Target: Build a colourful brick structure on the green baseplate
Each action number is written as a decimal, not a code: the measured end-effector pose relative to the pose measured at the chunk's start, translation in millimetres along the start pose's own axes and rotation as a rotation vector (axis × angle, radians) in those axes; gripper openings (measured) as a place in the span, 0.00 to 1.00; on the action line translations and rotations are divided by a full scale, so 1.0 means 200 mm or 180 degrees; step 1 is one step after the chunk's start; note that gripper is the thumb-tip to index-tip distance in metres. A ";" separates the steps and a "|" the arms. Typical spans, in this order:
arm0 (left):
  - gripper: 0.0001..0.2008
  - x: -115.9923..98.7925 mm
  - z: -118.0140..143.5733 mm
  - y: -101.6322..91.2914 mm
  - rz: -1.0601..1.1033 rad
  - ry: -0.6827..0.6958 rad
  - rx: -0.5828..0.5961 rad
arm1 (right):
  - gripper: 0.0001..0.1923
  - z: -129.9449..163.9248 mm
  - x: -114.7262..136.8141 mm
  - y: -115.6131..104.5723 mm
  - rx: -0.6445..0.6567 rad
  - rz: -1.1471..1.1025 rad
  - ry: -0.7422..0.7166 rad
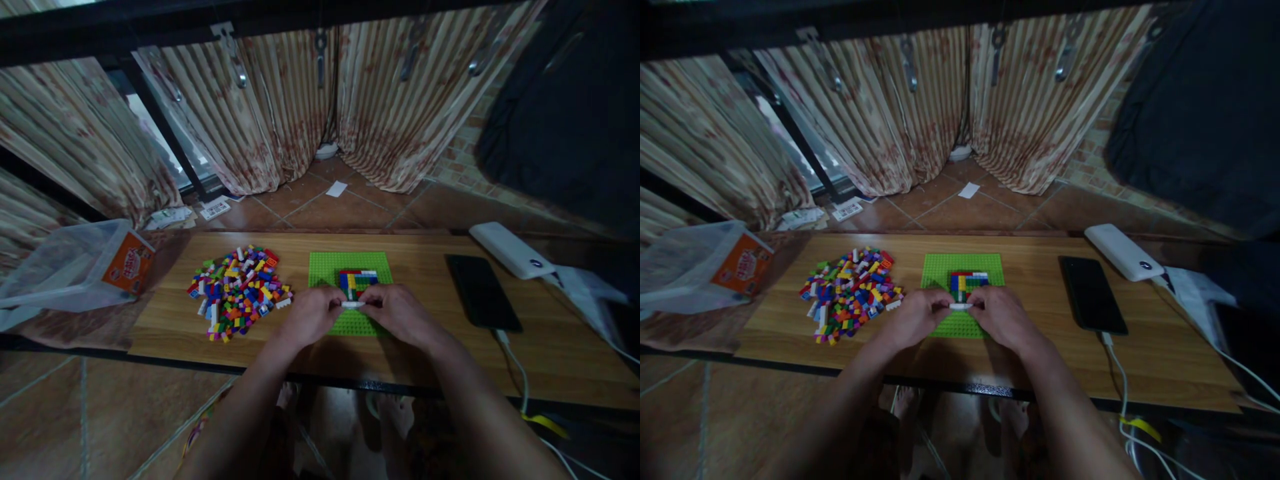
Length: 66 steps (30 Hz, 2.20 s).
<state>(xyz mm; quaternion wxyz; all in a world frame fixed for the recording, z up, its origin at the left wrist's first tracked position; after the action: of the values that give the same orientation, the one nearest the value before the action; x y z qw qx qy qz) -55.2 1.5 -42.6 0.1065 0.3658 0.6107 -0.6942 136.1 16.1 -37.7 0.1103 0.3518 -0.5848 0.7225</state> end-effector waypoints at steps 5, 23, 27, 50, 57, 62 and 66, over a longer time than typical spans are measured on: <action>0.07 -0.03 0.00 0.02 -0.0406 0.0094 -0.0030 | 0.06 0.00 -0.02 0.01 -0.0023 0.0024 -0.0050; 0.09 -0.03 0.01 0.07 -0.0925 0.0119 -0.0152 | 0.09 -0.01 -0.02 0.01 -0.0077 -0.0188 0.0080; 0.10 -0.03 0.01 0.08 -0.0988 0.0078 -0.0115 | 0.09 -0.01 -0.02 0.02 -0.0133 -0.0010 0.0197; 0.06 -0.05 0.03 0.03 -0.0862 0.0186 -0.0305 | 0.22 -0.01 -0.11 -0.11 -0.1045 -0.0799 0.0538; 0.06 -0.08 0.01 0.09 -0.0932 0.0611 -0.0338 | 0.22 -0.03 -0.10 -0.09 -0.1244 -0.1008 0.0468; 0.07 -0.07 0.00 0.12 -0.0987 0.0609 -0.0349 | 0.21 -0.02 -0.08 -0.09 -0.1220 -0.1048 0.0492; 0.05 -0.07 -0.01 0.13 -0.0902 0.0523 -0.0364 | 0.20 -0.02 -0.07 -0.09 -0.1154 -0.1051 0.0536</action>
<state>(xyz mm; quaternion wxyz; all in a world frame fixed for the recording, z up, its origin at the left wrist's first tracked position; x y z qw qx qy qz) -29.9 -7.1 -53.8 -0.0220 0.3249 0.7013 -0.6342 155.0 27.5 -33.8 0.3363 0.3555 -0.6282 0.6049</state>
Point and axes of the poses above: each hand's wrist, its own z-axis away from the middle knuckle, its own y-axis out of the palm, x = y × z, the point moved 1 cm from there along -z, towards the middle knuckle
